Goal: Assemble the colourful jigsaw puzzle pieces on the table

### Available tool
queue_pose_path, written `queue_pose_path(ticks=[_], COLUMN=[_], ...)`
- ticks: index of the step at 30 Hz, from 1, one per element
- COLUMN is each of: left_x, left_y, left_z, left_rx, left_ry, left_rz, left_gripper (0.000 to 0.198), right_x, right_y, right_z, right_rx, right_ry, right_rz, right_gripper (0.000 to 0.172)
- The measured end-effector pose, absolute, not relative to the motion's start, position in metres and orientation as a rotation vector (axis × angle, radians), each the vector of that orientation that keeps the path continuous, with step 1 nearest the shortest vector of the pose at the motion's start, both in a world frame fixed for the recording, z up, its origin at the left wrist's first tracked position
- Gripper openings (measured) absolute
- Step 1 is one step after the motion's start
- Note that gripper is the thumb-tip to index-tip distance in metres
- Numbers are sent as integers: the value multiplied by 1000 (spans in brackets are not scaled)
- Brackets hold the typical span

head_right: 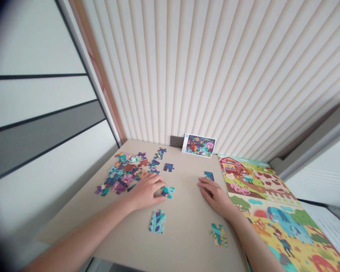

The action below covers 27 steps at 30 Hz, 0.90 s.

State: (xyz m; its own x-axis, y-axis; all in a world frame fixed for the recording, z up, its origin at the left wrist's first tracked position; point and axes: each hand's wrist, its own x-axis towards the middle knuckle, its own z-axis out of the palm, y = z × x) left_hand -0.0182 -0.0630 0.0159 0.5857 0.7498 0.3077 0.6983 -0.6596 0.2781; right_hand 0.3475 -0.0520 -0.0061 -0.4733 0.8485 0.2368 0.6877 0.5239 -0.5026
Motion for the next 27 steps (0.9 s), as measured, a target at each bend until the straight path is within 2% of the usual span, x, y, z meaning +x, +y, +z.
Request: queue_pose_path(ticks=[6,21,27], left_x=[-15,-22,-30], left_y=[-64,-64,-62], left_z=[17,23,32], left_rx=[2689,2705,2716], left_ry=[1178,1097,1178], left_rz=[591,666,836], left_gripper=[23,35,27], right_x=[350,351,352], right_y=[-49,-49,-48], right_z=[-12,-13,-13], right_rx=[-1246,-1224,-1240], right_ry=[-2329,-2320,-2320], right_rz=[440,434,431], right_gripper=[32,32,34])
